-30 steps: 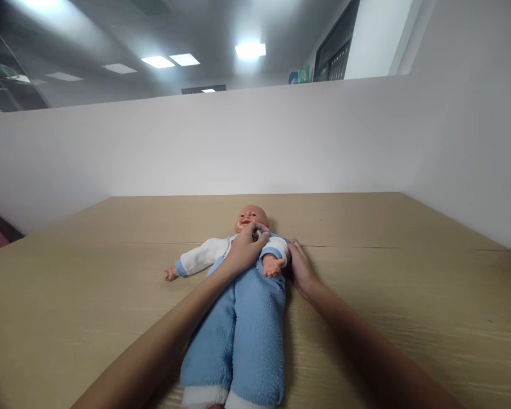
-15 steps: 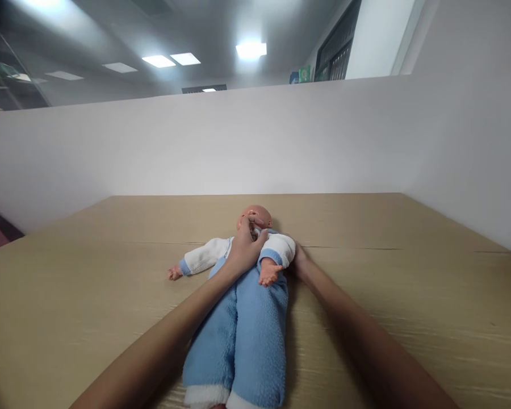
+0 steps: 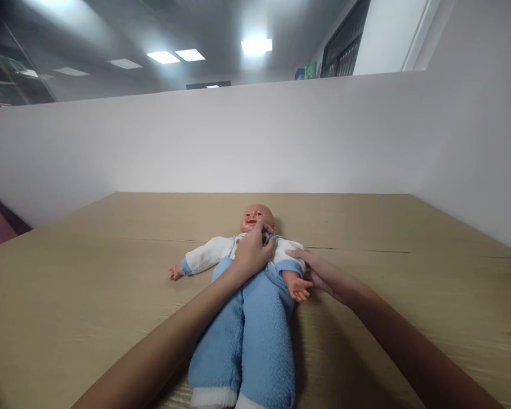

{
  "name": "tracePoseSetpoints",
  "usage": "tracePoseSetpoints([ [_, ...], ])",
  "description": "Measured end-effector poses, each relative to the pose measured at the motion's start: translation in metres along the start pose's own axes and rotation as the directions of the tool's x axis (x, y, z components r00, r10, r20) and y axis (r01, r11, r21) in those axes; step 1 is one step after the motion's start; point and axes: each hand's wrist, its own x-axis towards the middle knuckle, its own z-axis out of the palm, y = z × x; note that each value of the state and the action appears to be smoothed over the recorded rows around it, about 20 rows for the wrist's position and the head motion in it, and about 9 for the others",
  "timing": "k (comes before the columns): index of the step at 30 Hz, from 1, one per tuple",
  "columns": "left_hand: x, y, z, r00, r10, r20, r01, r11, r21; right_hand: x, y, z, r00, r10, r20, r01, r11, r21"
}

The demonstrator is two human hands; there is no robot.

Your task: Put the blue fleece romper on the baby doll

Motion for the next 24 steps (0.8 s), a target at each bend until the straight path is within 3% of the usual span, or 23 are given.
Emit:
tracePoseSetpoints([
  [1, -0.001, -0.001, 0.001, 1.000, 0.017, 0.004, -0.017, 1.000, 0.007, -0.006, 0.002, -0.010, 0.988, 0.125, 0.092, -0.126, 0.992, 0.012],
  [3, -0.001, -0.001, 0.003, 0.999, 0.034, 0.011, -0.034, 0.999, 0.025, -0.015, 0.011, -0.028, 0.972, 0.202, 0.122, -0.203, 0.979, -0.002],
  [6, -0.001, -0.001, 0.003, 0.999, 0.027, 0.028, -0.029, 0.998, 0.055, -0.022, 0.027, -0.041, 0.991, 0.082, -0.104, -0.086, 0.996, -0.038],
  [8, -0.001, -0.001, 0.002, 0.999, 0.013, 0.040, -0.017, 0.997, 0.077, -0.026, 0.035, -0.042, 0.986, 0.019, -0.166, -0.039, 0.992, -0.120],
  [13, 0.000, -0.001, 0.000, 1.000, 0.012, 0.028, -0.014, 0.996, 0.091, -0.038, 0.033, -0.059, 0.975, -0.192, -0.111, 0.150, 0.940, -0.305],
  [18, -0.003, 0.002, -0.001, 0.998, 0.032, 0.058, -0.042, 0.983, 0.178, -0.035, 0.028, -0.095, 0.969, -0.191, -0.156, 0.121, 0.919, -0.377],
  [22, -0.005, 0.006, -0.004, 0.996, 0.093, 0.001, -0.087, 0.930, 0.357, -0.036, 0.028, -0.096, 0.968, -0.218, -0.126, 0.145, 0.892, -0.429],
  [24, -0.006, 0.007, -0.008, 0.991, 0.132, -0.029, -0.108, 0.902, 0.419, -0.038, 0.027, -0.093, 0.956, -0.274, -0.109, 0.177, 0.829, -0.530],
])
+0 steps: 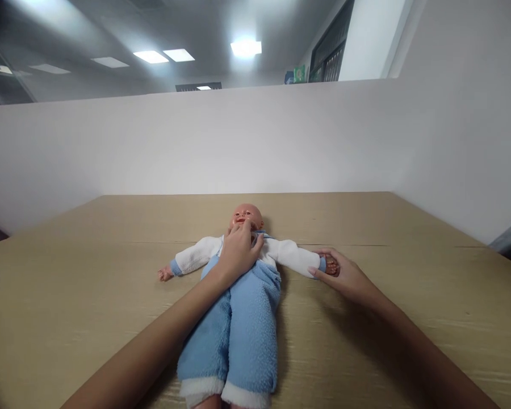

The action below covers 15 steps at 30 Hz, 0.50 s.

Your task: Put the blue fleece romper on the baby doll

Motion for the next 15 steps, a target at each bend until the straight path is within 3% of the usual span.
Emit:
tracePoseSetpoints([
  [2, -0.001, -0.003, -0.007, 0.999, 0.015, -0.031, -0.014, 1.000, 0.023, -0.002, -0.003, 0.000, 0.994, -0.104, -0.016, 0.099, 0.978, -0.185],
  [5, -0.006, -0.012, -0.021, 0.998, 0.034, -0.060, -0.036, 0.999, -0.034, -0.004, -0.008, -0.001, 0.960, -0.280, 0.010, 0.251, 0.843, -0.476],
  [8, -0.019, -0.027, -0.037, 0.994, 0.062, -0.087, -0.076, 0.983, -0.164, -0.009, -0.019, 0.007, 0.919, -0.395, -0.022, 0.300, 0.732, -0.611],
  [11, -0.042, -0.050, -0.046, 0.991, 0.024, -0.128, -0.056, 0.966, -0.252, -0.018, -0.038, 0.028, 0.880, -0.466, -0.096, 0.351, 0.772, -0.531],
  [15, -0.073, -0.084, -0.050, 0.994, -0.096, -0.056, 0.072, 0.942, -0.327, -0.026, -0.064, 0.064, 0.901, -0.431, -0.044, 0.408, 0.879, -0.247],
])
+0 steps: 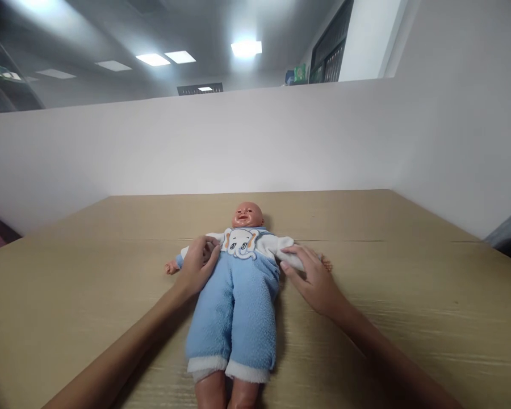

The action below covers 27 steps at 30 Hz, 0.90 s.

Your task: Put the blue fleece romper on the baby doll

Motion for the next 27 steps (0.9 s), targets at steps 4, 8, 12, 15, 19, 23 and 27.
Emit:
tracePoseSetpoints([
  [4, -0.015, -0.020, -0.007, 0.986, -0.059, 0.157, 0.067, 0.997, -0.047, 0.006, -0.016, 0.018, 0.995, 0.052, 0.084, -0.066, 0.984, 0.163],
  [8, -0.018, -0.021, -0.003, 0.975, -0.085, 0.206, 0.114, 0.985, -0.133, 0.009, -0.012, 0.026, 0.972, 0.142, 0.185, -0.195, 0.930, 0.312],
  [12, -0.018, -0.018, 0.001, 0.969, -0.123, 0.212, 0.161, 0.972, -0.169, 0.006, 0.000, 0.030, 0.946, 0.225, 0.234, -0.305, 0.866, 0.397],
  [15, -0.017, -0.018, 0.001, 0.971, -0.114, 0.211, 0.151, 0.974, -0.169, 0.006, 0.008, 0.034, 0.931, 0.275, 0.239, -0.358, 0.816, 0.454],
  [19, -0.015, -0.022, 0.001, 0.977, -0.086, 0.198, 0.120, 0.979, -0.167, 0.008, 0.018, 0.041, 0.932, 0.296, 0.209, -0.362, 0.792, 0.492],
  [23, -0.015, -0.028, 0.004, 0.984, -0.069, 0.162, 0.099, 0.978, -0.186, 0.004, 0.023, 0.039, 0.951, 0.293, 0.103, -0.309, 0.867, 0.392],
  [27, -0.012, -0.031, 0.006, 0.995, -0.057, 0.084, 0.069, 0.986, -0.151, -0.001, 0.024, 0.022, 0.994, 0.107, -0.024, -0.108, 0.993, -0.052],
])
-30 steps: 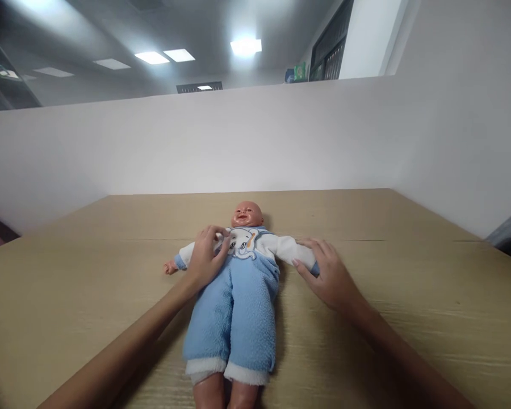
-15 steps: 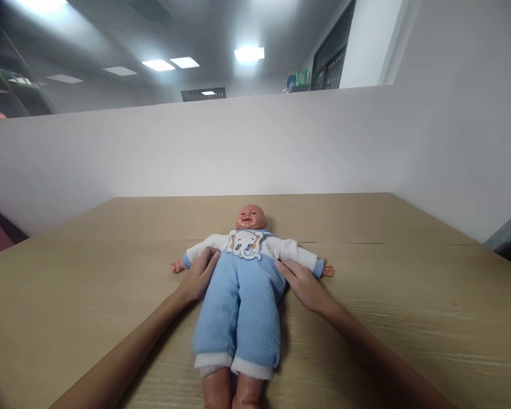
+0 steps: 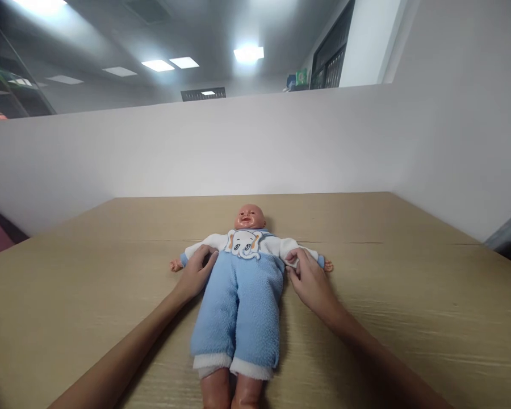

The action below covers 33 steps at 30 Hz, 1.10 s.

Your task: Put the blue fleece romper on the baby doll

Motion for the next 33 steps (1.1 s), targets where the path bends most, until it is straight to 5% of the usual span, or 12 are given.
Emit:
tracePoseSetpoints([
  [5, 0.011, 0.034, 0.000, 0.992, 0.051, -0.115, -0.045, 0.997, 0.056, 0.002, 0.017, -0.028, 0.985, -0.162, -0.051, 0.123, 0.887, -0.445],
  [9, 0.024, 0.088, 0.014, 0.963, 0.267, 0.033, -0.267, 0.963, 0.025, 0.003, 0.039, -0.044, 0.990, -0.143, -0.008, 0.115, 0.823, -0.557],
  [14, 0.055, 0.125, 0.055, 0.808, 0.497, 0.318, -0.530, 0.848, 0.022, 0.007, 0.042, -0.052, 0.985, -0.167, 0.033, 0.160, 0.836, -0.524],
  [17, 0.079, 0.126, 0.082, 0.708, 0.501, 0.497, -0.611, 0.788, 0.076, 0.010, 0.029, -0.055, 0.974, -0.223, -0.043, 0.167, 0.832, -0.529],
  [20, 0.094, 0.121, 0.102, 0.674, 0.445, 0.590, -0.631, 0.762, 0.146, 0.012, 0.015, -0.055, 0.943, -0.291, -0.159, 0.180, 0.851, -0.494],
  [24, 0.096, 0.110, 0.115, 0.701, 0.446, 0.556, -0.628, 0.756, 0.186, 0.011, 0.005, -0.048, 0.932, -0.266, -0.248, 0.199, 0.944, -0.264],
  [29, 0.094, 0.096, 0.116, 0.783, 0.448, 0.432, -0.511, 0.859, 0.035, 0.006, 0.020, -0.022, 0.941, 0.016, -0.339, 0.078, 0.962, 0.261],
  [33, 0.097, 0.090, 0.113, 0.860, 0.408, 0.305, -0.358, 0.910, -0.209, -0.004, 0.035, -0.001, 0.988, 0.056, -0.147, -0.018, 0.969, 0.248],
])
